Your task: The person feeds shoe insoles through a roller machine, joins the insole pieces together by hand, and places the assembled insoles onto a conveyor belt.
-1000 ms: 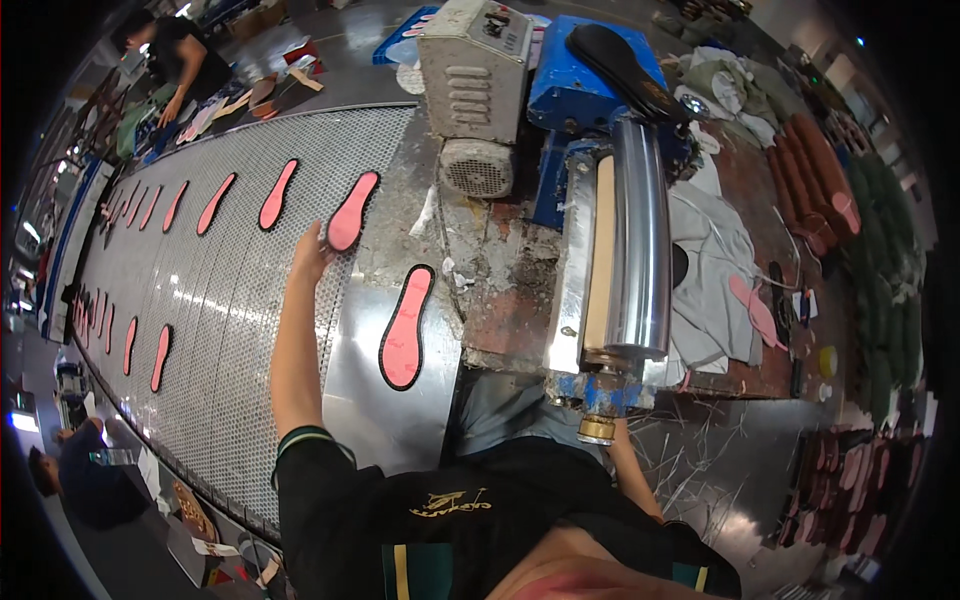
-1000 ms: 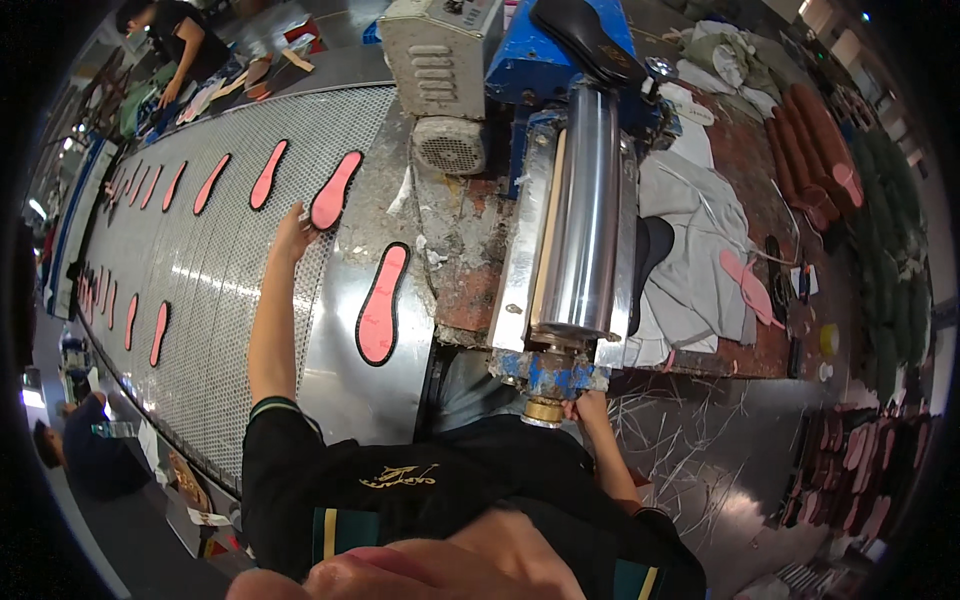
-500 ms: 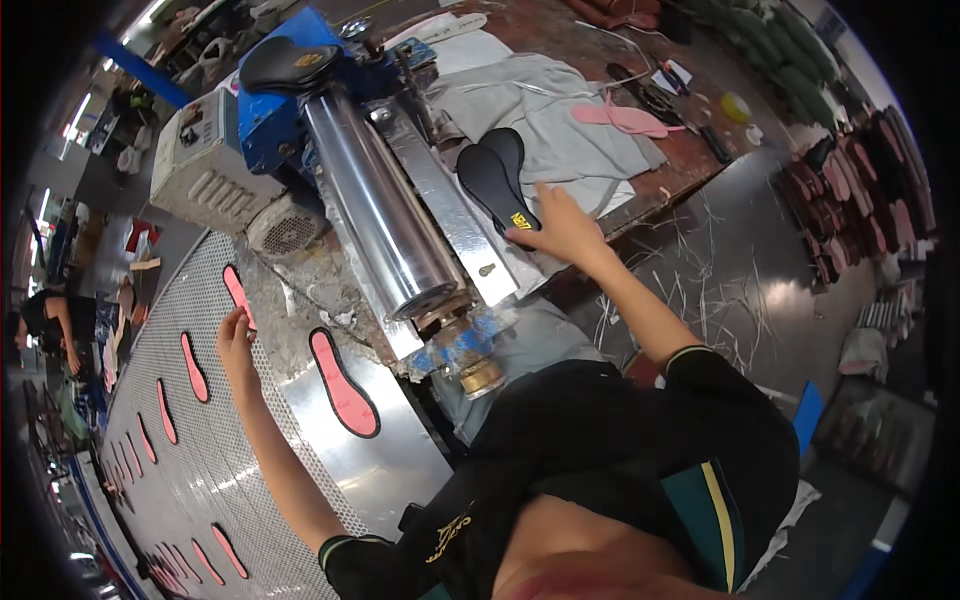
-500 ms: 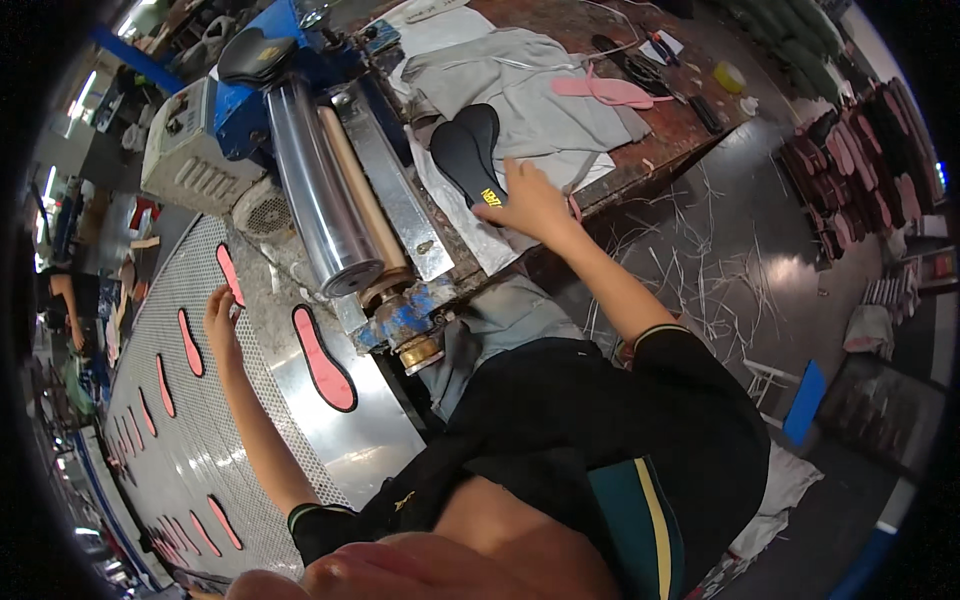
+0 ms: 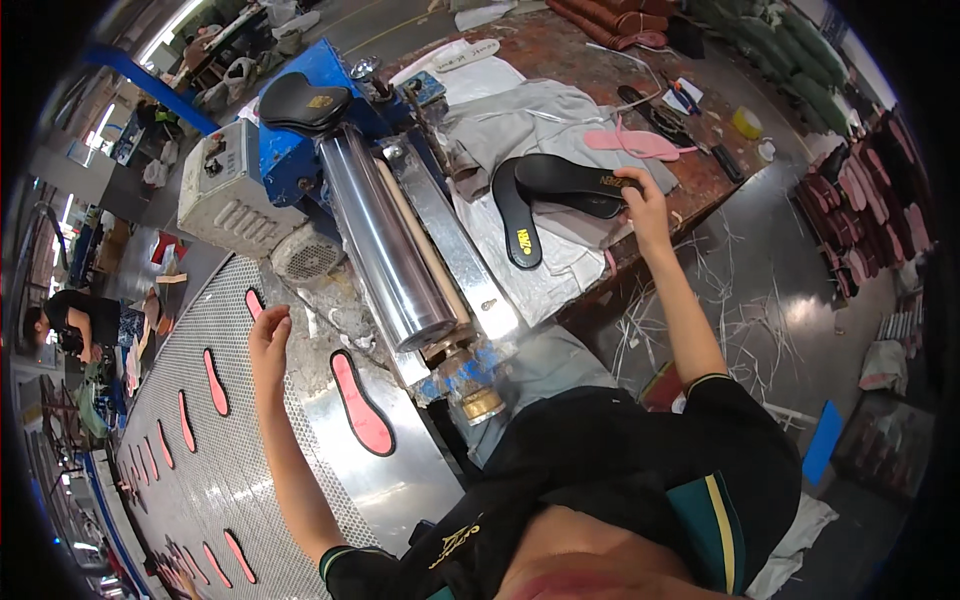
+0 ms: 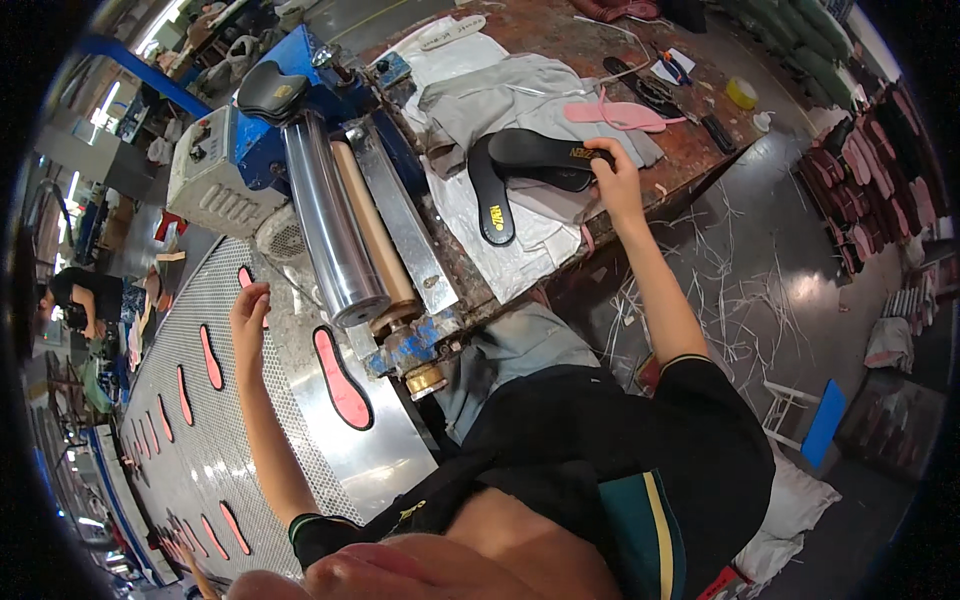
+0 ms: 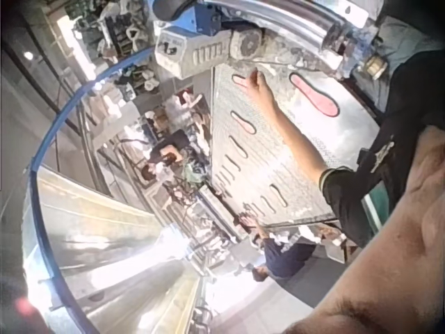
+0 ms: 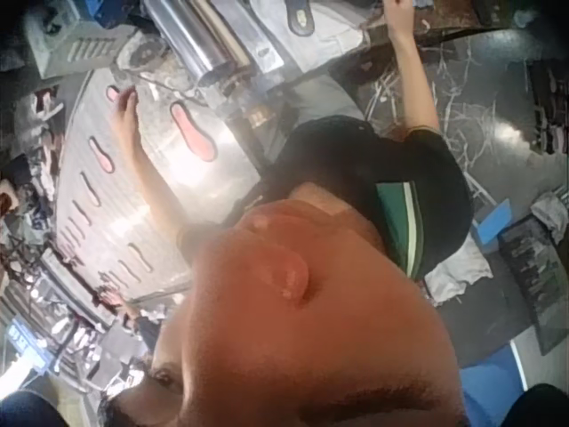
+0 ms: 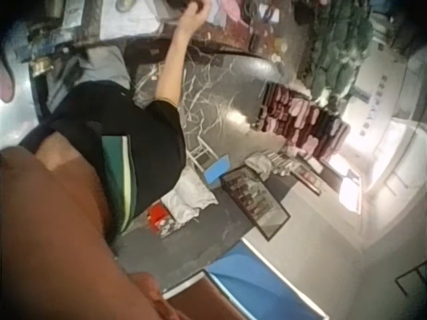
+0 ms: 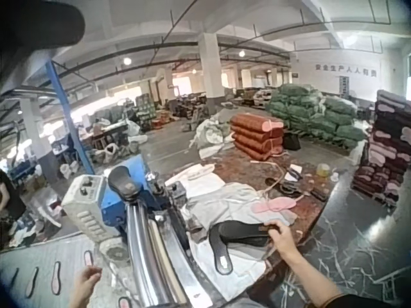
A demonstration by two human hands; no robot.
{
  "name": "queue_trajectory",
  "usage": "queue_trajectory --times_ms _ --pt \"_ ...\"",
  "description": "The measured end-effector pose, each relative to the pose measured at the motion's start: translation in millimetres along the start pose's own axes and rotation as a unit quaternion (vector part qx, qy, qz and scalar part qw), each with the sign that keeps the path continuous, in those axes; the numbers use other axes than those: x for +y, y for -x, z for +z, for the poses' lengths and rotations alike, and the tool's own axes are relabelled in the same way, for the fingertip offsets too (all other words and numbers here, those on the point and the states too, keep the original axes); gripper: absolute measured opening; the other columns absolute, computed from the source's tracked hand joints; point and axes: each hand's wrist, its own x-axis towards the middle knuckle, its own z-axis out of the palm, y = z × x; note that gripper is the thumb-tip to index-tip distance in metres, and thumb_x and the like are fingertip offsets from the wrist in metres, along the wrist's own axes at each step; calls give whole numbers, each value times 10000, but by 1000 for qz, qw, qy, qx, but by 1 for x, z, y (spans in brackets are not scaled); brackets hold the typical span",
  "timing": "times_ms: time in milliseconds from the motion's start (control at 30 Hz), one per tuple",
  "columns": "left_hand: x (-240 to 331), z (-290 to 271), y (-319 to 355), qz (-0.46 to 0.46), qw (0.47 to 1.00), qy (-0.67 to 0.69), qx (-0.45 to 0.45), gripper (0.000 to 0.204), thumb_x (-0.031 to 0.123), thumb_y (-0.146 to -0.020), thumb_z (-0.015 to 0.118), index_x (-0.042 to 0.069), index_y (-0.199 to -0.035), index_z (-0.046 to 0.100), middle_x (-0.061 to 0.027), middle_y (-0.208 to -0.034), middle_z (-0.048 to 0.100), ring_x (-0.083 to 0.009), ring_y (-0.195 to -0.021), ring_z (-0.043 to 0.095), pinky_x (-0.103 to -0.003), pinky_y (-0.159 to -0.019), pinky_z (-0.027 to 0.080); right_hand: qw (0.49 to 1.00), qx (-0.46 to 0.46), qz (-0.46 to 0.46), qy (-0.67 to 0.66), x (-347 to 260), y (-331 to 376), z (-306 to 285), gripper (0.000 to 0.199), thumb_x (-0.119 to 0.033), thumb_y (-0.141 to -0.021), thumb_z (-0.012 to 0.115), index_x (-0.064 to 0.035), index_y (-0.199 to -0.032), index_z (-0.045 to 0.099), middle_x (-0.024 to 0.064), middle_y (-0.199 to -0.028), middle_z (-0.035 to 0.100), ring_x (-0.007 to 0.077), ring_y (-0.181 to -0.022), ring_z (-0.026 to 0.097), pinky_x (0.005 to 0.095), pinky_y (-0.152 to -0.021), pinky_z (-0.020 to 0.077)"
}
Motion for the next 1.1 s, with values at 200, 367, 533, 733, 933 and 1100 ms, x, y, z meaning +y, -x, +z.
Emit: queue_trajectory --times_ms 200,367,533,733,933,1100 --pt "17 20 -6 37 999 -20 -22 288 115 -915 594 -10 -1174 593 -85 -1117 632 -157 -970 589 -280 -840 466 972 36 -161 167 -1 -27 -14 217 -42 -824 515 -17 -999 640 21 -856 625 93 -783 568 228 -732 452" --pt "57 21 2 22 998 -4 -51 323 93 -899 612 7 -1210 588 -100 -1210 606 -174 -1100 572 -299 -884 467 983 72 -86 -146 -50 -44 -10 194 -45 -838 466 -33 -885 654 20 -772 574 64 -562 454 218 -430 335" --pt "112 39 2 99 990 17 -102 429 85 -853 659 9 -1264 563 -105 -1296 560 -195 -1188 530 -328 -976 436 972 -18 -6 -233 -92 -45 40 193 -77 -797 472 -43 -876 644 24 -766 572 78 -543 444 217 -404 314" --pt "155 60 -6 162 967 9 -199 707 212 -755 783 39 -1373 486 -116 -1421 470 -244 -1320 435 -375 -1058 382 937 -264 60 -222 -112 -10 106 284 -278 -980 444 -62 -1142 533 49 -816 584 94 -604 554 214 -411 364" --pt "167 62 -3 243 942 -133 -191 925 312 -651 855 49 -1423 419 -147 -1454 429 -296 -1362 389 -415 -1105 333 921 -323 46 -214 -113 8 105 549 -475 -1010 374 -101 -1408 323 103 -884 611 118 -617 577 205 -452 400" --pt "158 53 0 238 944 -184 -137 857 277 -646 855 47 -1370 460 -160 -1417 460 -316 -1330 423 -402 -1105 327 932 -302 47 -196 -96 3 91 519 -447 -1008 404 -69 -1363 385 120 -905 625 106 -626 585 207 -480 434"
